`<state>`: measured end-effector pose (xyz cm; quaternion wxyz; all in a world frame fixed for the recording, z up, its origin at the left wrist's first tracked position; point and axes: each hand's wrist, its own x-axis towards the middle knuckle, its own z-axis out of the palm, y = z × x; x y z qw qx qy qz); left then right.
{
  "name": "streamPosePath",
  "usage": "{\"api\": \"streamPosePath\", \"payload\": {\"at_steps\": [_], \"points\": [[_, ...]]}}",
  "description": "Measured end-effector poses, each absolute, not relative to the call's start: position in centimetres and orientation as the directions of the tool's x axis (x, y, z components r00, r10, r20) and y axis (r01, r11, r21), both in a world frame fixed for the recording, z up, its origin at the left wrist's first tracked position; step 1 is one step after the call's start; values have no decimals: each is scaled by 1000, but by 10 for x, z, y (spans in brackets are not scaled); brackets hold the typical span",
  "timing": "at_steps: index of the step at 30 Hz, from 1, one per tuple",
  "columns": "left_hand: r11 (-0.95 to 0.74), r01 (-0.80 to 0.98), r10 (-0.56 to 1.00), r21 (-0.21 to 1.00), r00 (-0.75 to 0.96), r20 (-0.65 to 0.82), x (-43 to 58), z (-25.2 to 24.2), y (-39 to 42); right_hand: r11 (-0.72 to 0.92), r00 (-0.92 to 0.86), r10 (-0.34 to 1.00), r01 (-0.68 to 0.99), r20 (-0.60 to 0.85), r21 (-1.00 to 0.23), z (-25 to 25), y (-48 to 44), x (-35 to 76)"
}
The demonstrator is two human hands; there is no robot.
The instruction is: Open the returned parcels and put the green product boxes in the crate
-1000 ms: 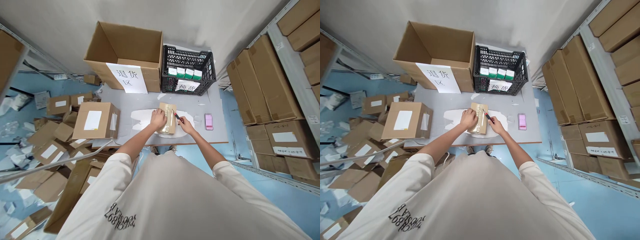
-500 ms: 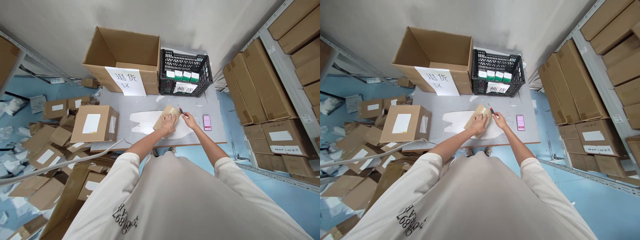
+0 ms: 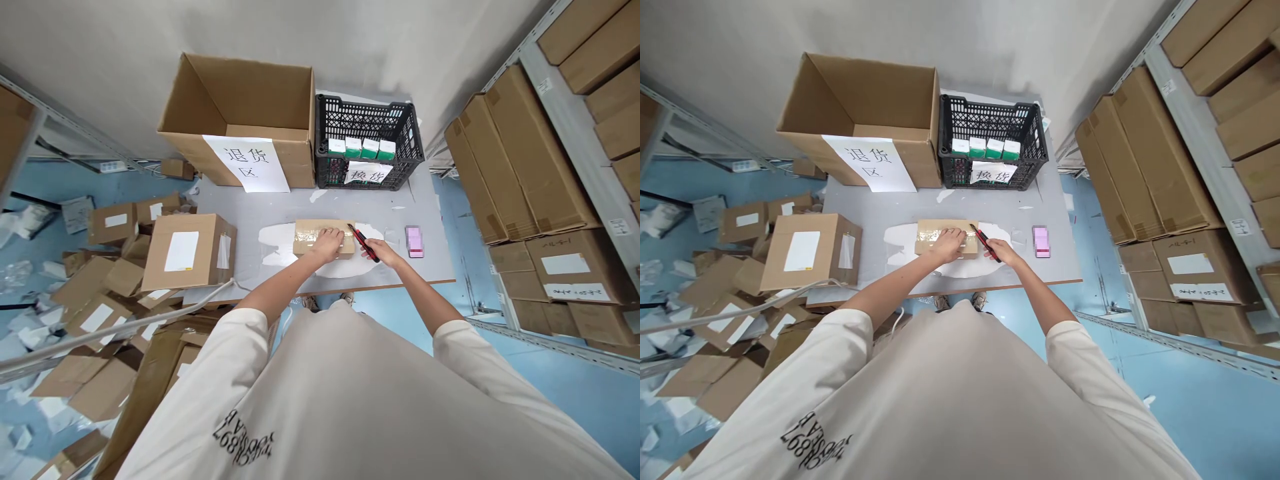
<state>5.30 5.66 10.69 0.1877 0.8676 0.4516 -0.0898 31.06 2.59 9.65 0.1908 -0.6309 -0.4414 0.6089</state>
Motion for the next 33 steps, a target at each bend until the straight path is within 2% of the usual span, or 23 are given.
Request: {"api": "streamPosePath", "payload": {"at_steps": [4, 7, 11, 14, 17, 23, 26, 30, 33], "points": [[-520, 825, 758, 221, 565, -325, 58, 105, 56, -431, -142, 791, 562, -595, -706, 104, 35, 341], [-536, 819, 758, 203, 573, -311, 60, 103, 57, -298, -203, 816, 654, -541, -695, 108, 47, 360], [-557, 812, 754, 173, 582, -305, 59, 100, 56, -11, -321, 830, 807, -455, -590, 113, 72, 369], [-558, 812, 755, 168, 581, -303, 59, 98, 55, 209, -408, 832, 858, -377, -469, 114, 92, 366], [-555, 814, 758, 173, 580, -298, 59, 98, 53, 296, -463, 815, 849, -347, -437, 111, 105, 356], [-559, 809, 754, 179, 587, -294, 56, 103, 50, 369, -496, 792, 854, -357, -367, 107, 114, 343], [-542, 820, 764, 182, 571, -300, 55, 104, 49, 358, -494, 783, 855, -378, -377, 108, 120, 348], [-508, 840, 775, 194, 543, -322, 55, 105, 48, 217, -429, 765, 874, -481, -434, 109, 124, 361], [-484, 853, 780, 196, 522, -345, 56, 105, 48, 34, -392, 708, 850, -587, -526, 105, 114, 367]]}}
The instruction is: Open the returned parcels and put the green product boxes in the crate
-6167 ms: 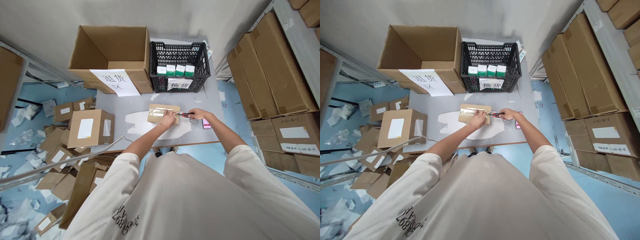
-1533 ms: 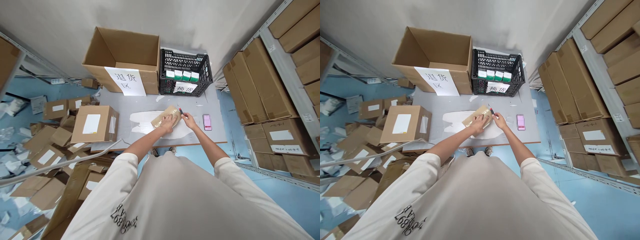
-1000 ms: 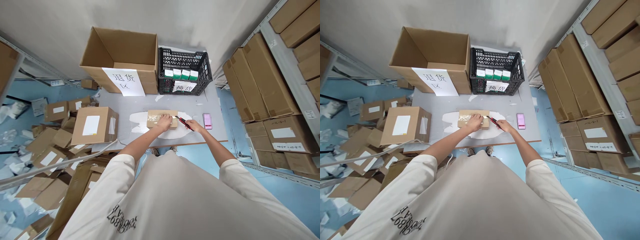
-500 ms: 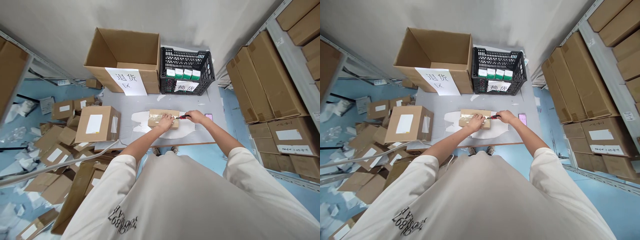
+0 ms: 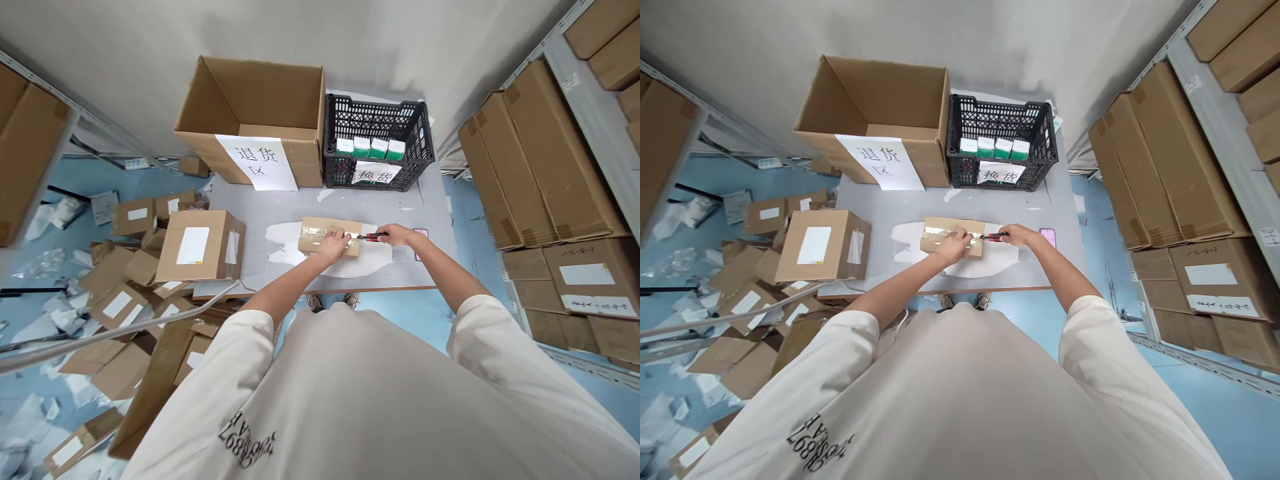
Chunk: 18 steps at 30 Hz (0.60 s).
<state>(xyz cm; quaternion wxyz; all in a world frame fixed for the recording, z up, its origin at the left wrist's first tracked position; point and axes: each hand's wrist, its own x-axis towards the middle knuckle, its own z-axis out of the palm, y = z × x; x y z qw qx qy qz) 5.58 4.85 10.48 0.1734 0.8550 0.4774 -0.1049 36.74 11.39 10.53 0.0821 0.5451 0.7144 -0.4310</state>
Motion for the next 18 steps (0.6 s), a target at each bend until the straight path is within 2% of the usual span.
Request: {"api": "streamPosePath", "payload": {"at_steps": [3, 7, 18], "points": [[-472, 856, 778, 208, 516, -358, 55, 103, 50, -222, -368, 663, 735, -652, -641, 100, 87, 365], [-463, 858, 776, 223, 514, -365, 55, 99, 51, -430, -349, 711, 470, -610, -771, 95, 45, 356], [-523, 830, 757, 195, 557, -342, 57, 101, 51, -462, -279, 763, 396, -583, -794, 87, 25, 342]]}}
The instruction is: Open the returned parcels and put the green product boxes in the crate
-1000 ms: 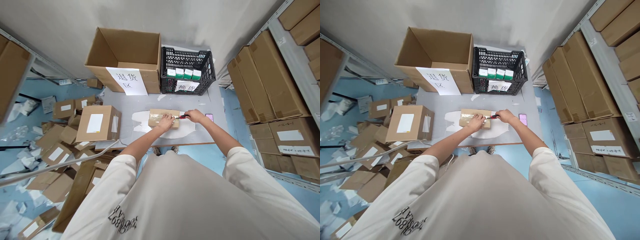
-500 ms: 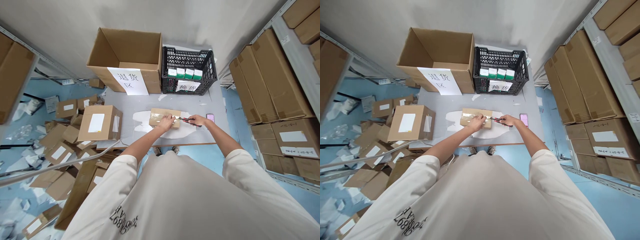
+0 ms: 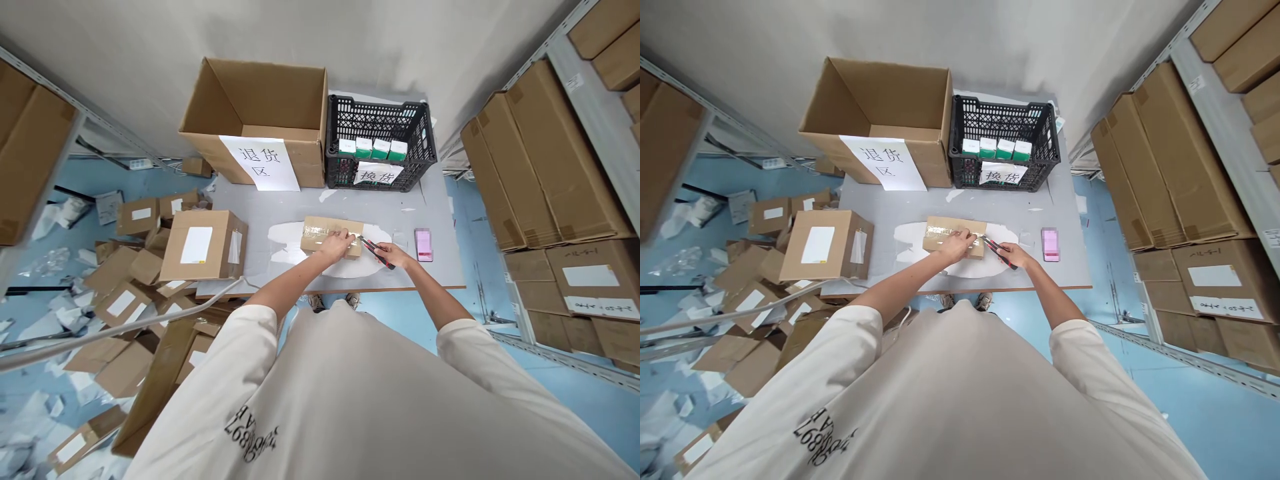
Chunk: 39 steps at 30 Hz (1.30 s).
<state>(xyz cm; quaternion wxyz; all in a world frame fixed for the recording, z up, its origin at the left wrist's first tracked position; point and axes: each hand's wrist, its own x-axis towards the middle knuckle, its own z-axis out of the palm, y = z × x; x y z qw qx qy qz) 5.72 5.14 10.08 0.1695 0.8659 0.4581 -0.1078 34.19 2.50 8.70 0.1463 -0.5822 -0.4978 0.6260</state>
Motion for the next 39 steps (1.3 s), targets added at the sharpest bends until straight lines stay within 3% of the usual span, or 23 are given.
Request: {"api": "streamPosePath", "payload": {"at_steps": [13, 21, 26, 32, 39], "points": [[-579, 793, 729, 190, 608, -315, 53, 107, 54, -493, -296, 771, 283, -564, -822, 75, 14, 345], [-588, 792, 722, 164, 606, -334, 55, 115, 53, -494, -266, 774, 315, -575, -810, 75, 16, 342], [-556, 814, 747, 167, 578, -327, 58, 118, 55, -492, -363, 699, 382, -616, -783, 80, 2, 353], [-531, 807, 751, 257, 589, -300, 53, 118, 58, -539, -156, 787, 296, -597, -788, 85, 0, 360], [-376, 858, 864, 349, 461, -202, 48, 112, 74, -361, -61, 907, 400, -417, -843, 91, -2, 366]]}}
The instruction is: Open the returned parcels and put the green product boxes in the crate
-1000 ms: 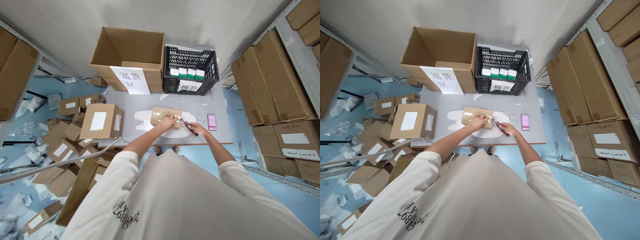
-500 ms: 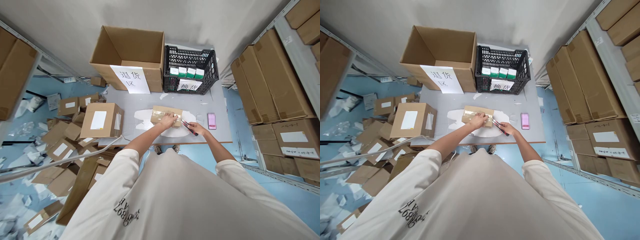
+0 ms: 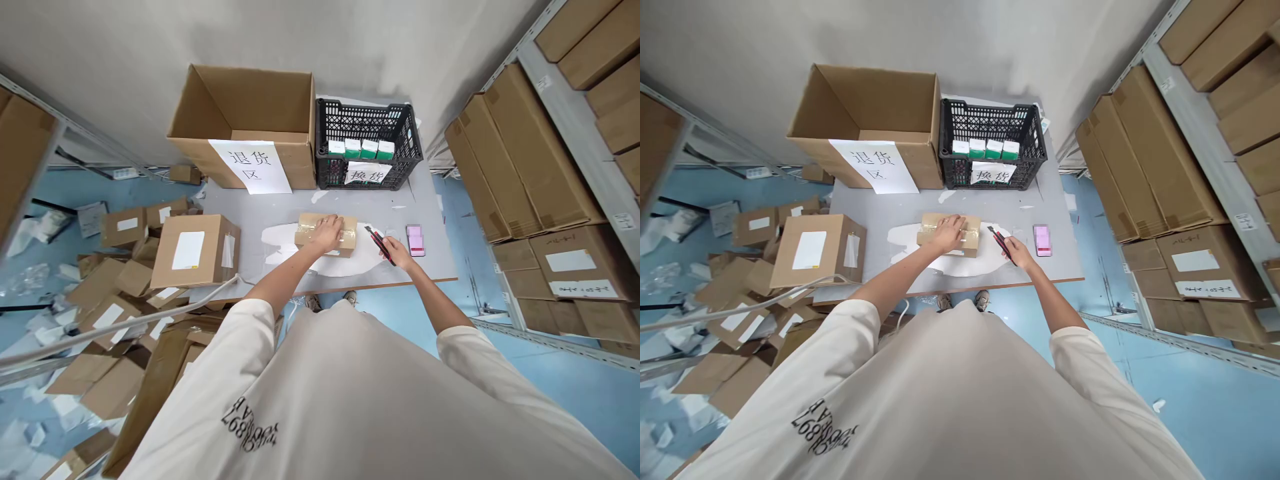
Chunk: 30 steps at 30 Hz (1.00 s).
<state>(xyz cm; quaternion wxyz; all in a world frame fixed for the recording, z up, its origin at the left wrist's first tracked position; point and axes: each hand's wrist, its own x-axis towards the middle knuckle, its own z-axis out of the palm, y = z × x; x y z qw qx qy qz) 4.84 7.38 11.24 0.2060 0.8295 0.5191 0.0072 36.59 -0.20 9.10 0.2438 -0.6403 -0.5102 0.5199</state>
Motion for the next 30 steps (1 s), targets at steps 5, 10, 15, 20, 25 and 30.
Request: {"api": "streamPosePath", "payload": {"at_steps": [5, 10, 15, 20, 25, 30], "points": [[-375, 861, 860, 344, 461, -216, 47, 104, 81, -61, -167, 961, 649, -220, -759, 97, -8, 355], [-367, 872, 854, 325, 454, -255, 50, 98, 86, 85, -224, 957, 826, -186, -558, 96, -9, 345], [-329, 892, 858, 309, 419, -297, 56, 98, 94, 92, -203, 962, 872, -183, -481, 88, -6, 345], [-386, 859, 858, 337, 468, -210, 53, 97, 86, 71, -200, 964, 832, -178, -551, 83, -4, 349], [-374, 853, 882, 364, 448, -143, 52, 86, 70, 60, -165, 978, 814, -131, -578, 74, -6, 342], [-342, 849, 901, 402, 418, -116, 54, 78, 64, 57, -128, 988, 819, -86, -572, 60, -9, 335]]}}
